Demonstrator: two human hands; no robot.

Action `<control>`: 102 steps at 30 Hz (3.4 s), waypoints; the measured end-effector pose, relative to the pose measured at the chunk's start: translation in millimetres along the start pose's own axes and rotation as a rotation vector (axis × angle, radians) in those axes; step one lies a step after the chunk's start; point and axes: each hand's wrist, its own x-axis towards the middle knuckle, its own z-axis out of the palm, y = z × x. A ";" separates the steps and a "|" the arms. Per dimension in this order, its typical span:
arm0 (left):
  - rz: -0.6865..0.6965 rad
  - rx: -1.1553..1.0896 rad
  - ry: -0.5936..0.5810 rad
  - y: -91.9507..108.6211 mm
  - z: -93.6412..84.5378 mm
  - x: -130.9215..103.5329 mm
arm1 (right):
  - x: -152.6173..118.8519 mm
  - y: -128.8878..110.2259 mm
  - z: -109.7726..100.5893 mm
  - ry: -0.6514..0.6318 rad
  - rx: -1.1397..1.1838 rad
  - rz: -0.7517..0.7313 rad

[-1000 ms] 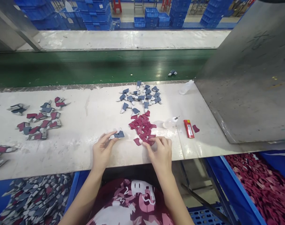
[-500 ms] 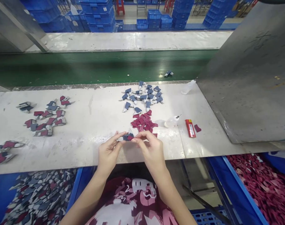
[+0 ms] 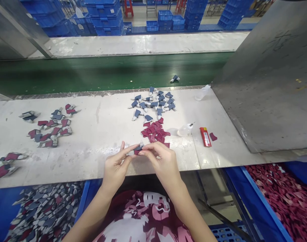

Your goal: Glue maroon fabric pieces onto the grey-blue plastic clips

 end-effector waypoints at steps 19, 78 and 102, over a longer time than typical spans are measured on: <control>0.071 0.040 0.017 0.8 1.1 -2.6 | 1.4 -2.2 -2.3 -0.043 -0.131 -0.108; -0.130 -0.249 0.218 31.7 12.3 -17.6 | -15.1 -2.4 19.8 0.063 0.208 -0.089; -0.216 -0.254 0.239 28.2 11.8 -17.6 | -11.8 -0.9 24.9 0.037 0.272 -0.032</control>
